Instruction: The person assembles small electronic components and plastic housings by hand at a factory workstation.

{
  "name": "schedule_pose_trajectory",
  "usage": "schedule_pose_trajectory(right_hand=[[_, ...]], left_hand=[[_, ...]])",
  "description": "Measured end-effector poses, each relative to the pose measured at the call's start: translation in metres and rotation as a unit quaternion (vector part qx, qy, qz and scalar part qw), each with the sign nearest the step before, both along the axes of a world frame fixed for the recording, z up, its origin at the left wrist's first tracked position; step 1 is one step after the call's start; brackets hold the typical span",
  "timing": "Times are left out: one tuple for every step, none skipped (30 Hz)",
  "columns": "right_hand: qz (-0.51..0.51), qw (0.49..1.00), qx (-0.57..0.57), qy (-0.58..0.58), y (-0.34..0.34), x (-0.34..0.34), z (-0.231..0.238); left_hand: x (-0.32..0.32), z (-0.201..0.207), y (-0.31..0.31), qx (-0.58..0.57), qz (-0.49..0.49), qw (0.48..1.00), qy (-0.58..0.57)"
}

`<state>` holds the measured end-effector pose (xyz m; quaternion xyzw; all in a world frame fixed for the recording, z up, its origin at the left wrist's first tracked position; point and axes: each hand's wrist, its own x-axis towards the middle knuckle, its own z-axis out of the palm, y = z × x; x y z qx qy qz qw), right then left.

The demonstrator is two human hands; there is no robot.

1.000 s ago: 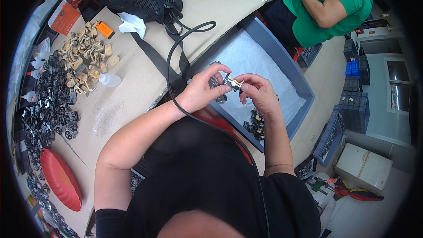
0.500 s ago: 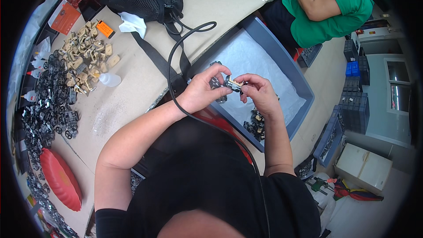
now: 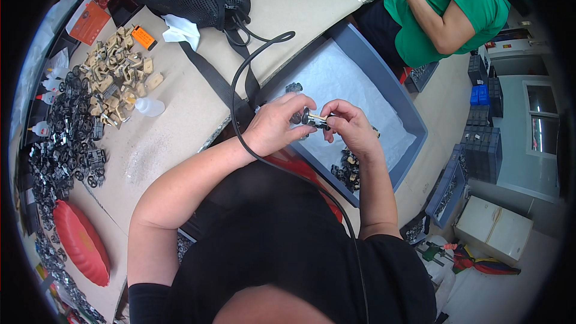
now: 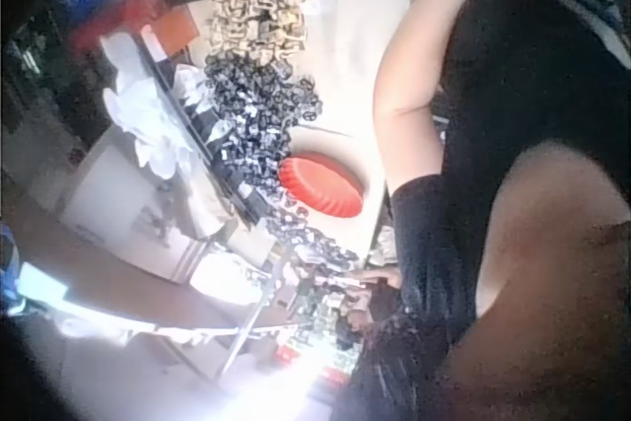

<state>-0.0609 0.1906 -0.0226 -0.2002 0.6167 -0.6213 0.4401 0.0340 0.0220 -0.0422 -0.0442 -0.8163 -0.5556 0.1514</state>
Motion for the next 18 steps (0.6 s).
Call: schedule_pose_trajectory(right_hand=[[0.0, 1.0, 0.006, -0.002, -0.0001, -0.0002, -0.0002], [0.0, 1.0, 0.007, -0.001, 0.0, -0.0004, -0.0007], [0.001, 1.0, 0.004, -0.002, -0.0001, -0.0004, -0.0014], [0.002, 1.0, 0.002, -0.003, -0.0002, -0.0005, -0.0018], [0.002, 1.0, 0.002, -0.003, -0.0003, -0.0005, -0.0018], [0.001, 1.0, 0.002, -0.006, -0.0004, -0.0004, -0.002], [-0.001, 1.0, 0.002, -0.008, -0.0005, -0.0003, -0.002], [-0.001, 1.0, 0.002, -0.008, -0.0008, -0.0002, -0.0017], [-0.001, 1.0, 0.005, -0.012, -0.0012, -0.0004, -0.0014], [-0.002, 1.0, 0.009, -0.015, -0.0014, -0.0005, -0.0014], [-0.002, 1.0, 0.009, -0.015, -0.0016, -0.0005, -0.0016], [-0.002, 1.0, 0.008, -0.017, -0.0018, -0.0005, -0.0015], [-0.001, 1.0, 0.007, -0.019, -0.002, -0.0006, -0.0014], [-0.001, 1.0, 0.007, -0.019, -0.0018, -0.0009, -0.0018], [0.0, 1.0, 0.005, -0.02, -0.0017, -0.0011, -0.0022], [0.002, 1.0, 0.003, -0.021, -0.0017, -0.0012, -0.0025], [0.003, 1.0, 0.003, -0.021, -0.0019, -0.0011, -0.0025], [0.002, 1.0, 0.003, -0.022, -0.0017, -0.0012, -0.0029]], left_hand=[[0.0006, 0.0002, -0.0008, -0.013, -0.011, 1.0, -0.021], [0.0008, 0.0004, -0.0013, -0.025, -0.023, 0.999, -0.041], [0.0013, 0.0012, -0.0015, -0.025, -0.022, 0.999, -0.041], [0.0016, 0.0019, -0.0017, -0.04, -0.026, 0.998, -0.033], [0.0018, 0.0026, -0.0019, -0.054, -0.029, 0.998, -0.026], [0.0019, 0.003, -0.0019, -0.054, -0.029, 0.998, -0.026], [0.0018, 0.0035, -0.0017, -0.048, -0.027, 0.998, -0.021], [0.0019, 0.0037, -0.0017, -0.043, -0.026, 0.999, -0.017], [0.0016, 0.0028, -0.0019, -0.043, -0.026, 0.999, -0.017], [0.0013, 0.0015, -0.0023, -0.03, -0.031, 0.999, -0.026], [0.0011, 0.0006, -0.0026, -0.018, -0.036, 0.999, -0.036], [0.0008, 0.0006, -0.0029, -0.018, -0.036, 0.999, -0.036], [0.0006, 0.0007, -0.0032, -0.019, -0.037, 0.999, -0.034], [0.0004, 0.0007, -0.0034, -0.02, -0.038, 0.999, -0.031], [0.0006, 0.001, -0.0035, -0.02, -0.038, 0.999, -0.031], [0.0008, 0.0011, -0.0034, -0.019, -0.038, 0.999, -0.032], [0.001, 0.0011, -0.0034, -0.018, -0.039, 0.999, -0.032], [0.0008, 0.0006, -0.0032, -0.018, -0.039, 0.999, -0.032]])
